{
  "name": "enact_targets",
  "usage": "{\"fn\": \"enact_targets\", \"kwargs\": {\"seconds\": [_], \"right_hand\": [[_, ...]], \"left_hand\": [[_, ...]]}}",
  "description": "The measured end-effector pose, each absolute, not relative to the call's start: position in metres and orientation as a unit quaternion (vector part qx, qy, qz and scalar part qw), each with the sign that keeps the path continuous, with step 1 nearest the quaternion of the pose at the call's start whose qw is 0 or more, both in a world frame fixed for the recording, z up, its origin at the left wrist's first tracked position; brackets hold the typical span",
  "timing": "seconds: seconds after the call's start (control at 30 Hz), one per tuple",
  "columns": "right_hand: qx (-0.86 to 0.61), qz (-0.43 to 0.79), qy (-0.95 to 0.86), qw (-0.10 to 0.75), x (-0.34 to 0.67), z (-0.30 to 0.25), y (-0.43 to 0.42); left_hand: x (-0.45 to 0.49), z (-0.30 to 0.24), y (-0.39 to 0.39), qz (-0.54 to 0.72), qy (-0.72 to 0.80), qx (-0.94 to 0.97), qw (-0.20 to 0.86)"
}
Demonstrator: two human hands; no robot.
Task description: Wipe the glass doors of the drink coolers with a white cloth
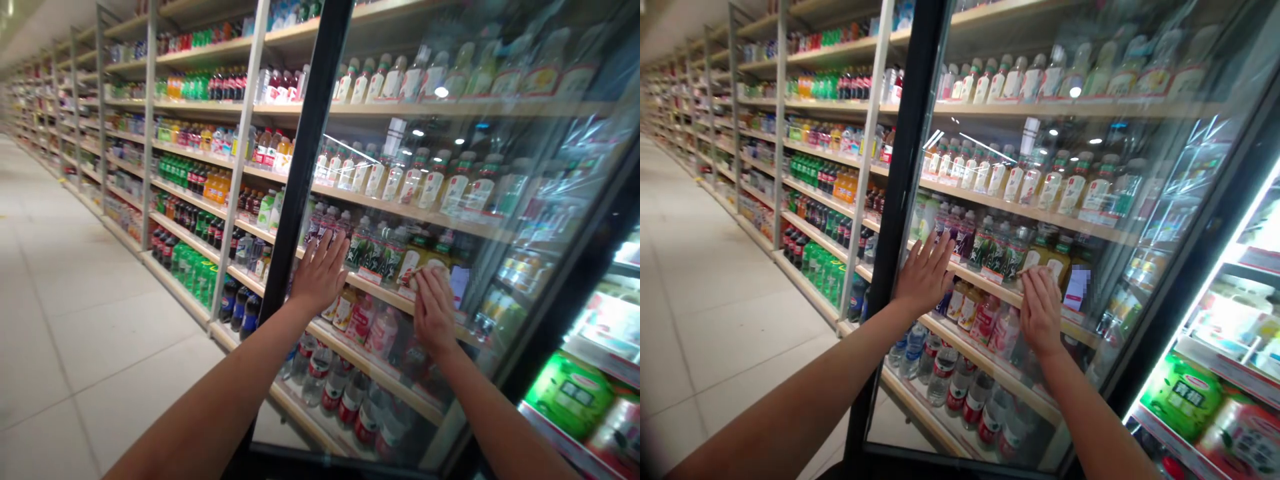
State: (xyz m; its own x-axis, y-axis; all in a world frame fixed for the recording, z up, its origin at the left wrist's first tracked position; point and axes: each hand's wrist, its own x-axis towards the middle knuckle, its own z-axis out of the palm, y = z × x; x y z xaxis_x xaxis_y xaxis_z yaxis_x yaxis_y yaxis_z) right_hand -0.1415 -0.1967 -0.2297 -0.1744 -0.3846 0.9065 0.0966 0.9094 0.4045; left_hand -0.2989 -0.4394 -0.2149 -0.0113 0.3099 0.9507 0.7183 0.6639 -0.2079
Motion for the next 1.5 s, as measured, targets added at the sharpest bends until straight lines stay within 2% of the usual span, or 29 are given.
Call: {"fn": "enact_targets", "kwargs": {"seconds": [0.07, 0.23, 0.3, 0.47, 0.7, 0.87, 0.93, 1.0, 1.1, 1.17, 1.27, 1.5], "right_hand": [[0.087, -0.182, -0.739, 0.643, -0.143, -0.232, -0.200], [0.157, -0.247, -0.784, 0.547, -0.146, -0.248, -0.210], [0.149, -0.238, -0.781, 0.558, -0.150, -0.249, -0.217], [0.120, -0.165, -0.768, 0.608, -0.171, -0.238, -0.250], [0.118, -0.006, -0.804, 0.583, -0.208, -0.222, -0.332], [0.143, 0.099, -0.793, 0.583, -0.204, -0.221, -0.345], [0.141, 0.044, -0.783, 0.604, -0.192, -0.226, -0.322], [0.113, -0.070, -0.769, 0.626, -0.180, -0.233, -0.287], [0.026, -0.229, -0.754, 0.615, -0.169, -0.247, -0.236], [-0.006, -0.280, -0.749, 0.601, -0.168, -0.256, -0.216], [-0.025, -0.284, -0.744, 0.605, -0.171, -0.267, -0.209], [-0.036, -0.229, -0.742, 0.629, -0.175, -0.278, -0.221]], "left_hand": [[-0.299, -0.221, -0.438, -0.178, -0.689, -0.368, 0.599], [-0.299, -0.224, -0.437, -0.182, -0.690, -0.364, 0.599], [-0.299, -0.224, -0.437, -0.181, -0.691, -0.362, 0.599], [-0.301, -0.225, -0.437, -0.188, -0.677, -0.367, 0.609], [-0.305, -0.229, -0.448, -0.246, -0.577, -0.476, 0.617], [-0.298, -0.239, -0.455, -0.204, -0.569, -0.518, 0.606], [-0.294, -0.244, -0.460, -0.194, -0.583, -0.502, 0.609], [-0.289, -0.254, -0.466, -0.194, -0.592, -0.487, 0.611], [-0.283, -0.281, -0.468, -0.202, -0.615, -0.469, 0.601], [-0.281, -0.299, -0.466, -0.205, -0.629, -0.467, 0.587], [-0.279, -0.304, -0.458, -0.205, -0.626, -0.477, 0.581], [-0.278, -0.235, -0.438, -0.312, -0.598, -0.404, 0.618]]}}
